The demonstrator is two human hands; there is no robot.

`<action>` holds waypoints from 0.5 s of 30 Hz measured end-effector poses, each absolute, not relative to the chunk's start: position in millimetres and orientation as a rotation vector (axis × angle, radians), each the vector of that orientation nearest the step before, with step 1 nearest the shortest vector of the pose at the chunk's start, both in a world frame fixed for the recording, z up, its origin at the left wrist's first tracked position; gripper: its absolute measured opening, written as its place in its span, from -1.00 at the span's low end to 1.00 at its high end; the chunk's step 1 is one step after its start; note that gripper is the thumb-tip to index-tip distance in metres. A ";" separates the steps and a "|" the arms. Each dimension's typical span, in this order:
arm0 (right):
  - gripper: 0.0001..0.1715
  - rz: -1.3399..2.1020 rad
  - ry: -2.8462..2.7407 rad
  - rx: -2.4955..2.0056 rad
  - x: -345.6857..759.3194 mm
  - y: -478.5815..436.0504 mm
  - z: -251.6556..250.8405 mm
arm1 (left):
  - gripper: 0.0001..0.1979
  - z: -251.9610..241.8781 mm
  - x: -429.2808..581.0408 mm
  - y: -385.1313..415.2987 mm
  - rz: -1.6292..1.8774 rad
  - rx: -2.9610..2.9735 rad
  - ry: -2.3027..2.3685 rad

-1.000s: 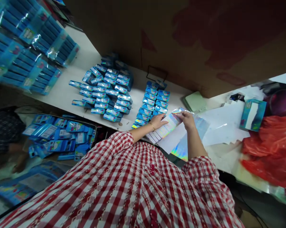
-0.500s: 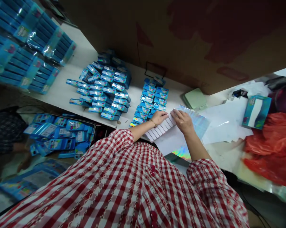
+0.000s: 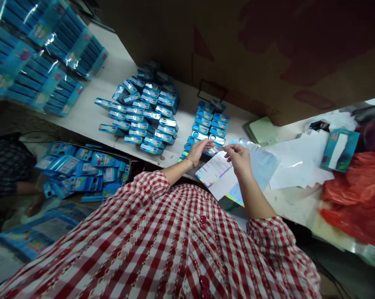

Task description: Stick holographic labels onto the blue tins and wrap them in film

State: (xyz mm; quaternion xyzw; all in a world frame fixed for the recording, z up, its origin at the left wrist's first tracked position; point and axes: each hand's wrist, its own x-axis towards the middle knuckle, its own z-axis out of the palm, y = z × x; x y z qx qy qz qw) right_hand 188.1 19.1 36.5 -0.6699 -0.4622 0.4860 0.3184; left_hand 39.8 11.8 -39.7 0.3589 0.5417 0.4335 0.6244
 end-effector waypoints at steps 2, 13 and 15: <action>-0.75 1.388 -1.023 -1.742 170.9 18.1 22.0 | -0.58 -35.7 19.1 -0.2 1.003 0.737 1.212; -0.62 1.232 -0.990 -1.941 87.9 -7.4 -51.9 | -0.65 -86.5 -65.1 4.0 1.000 0.907 1.478; -0.59 1.146 -1.072 -2.000 81.1 -8.6 -60.6 | -0.64 -93.3 -73.0 11.5 0.964 0.973 1.500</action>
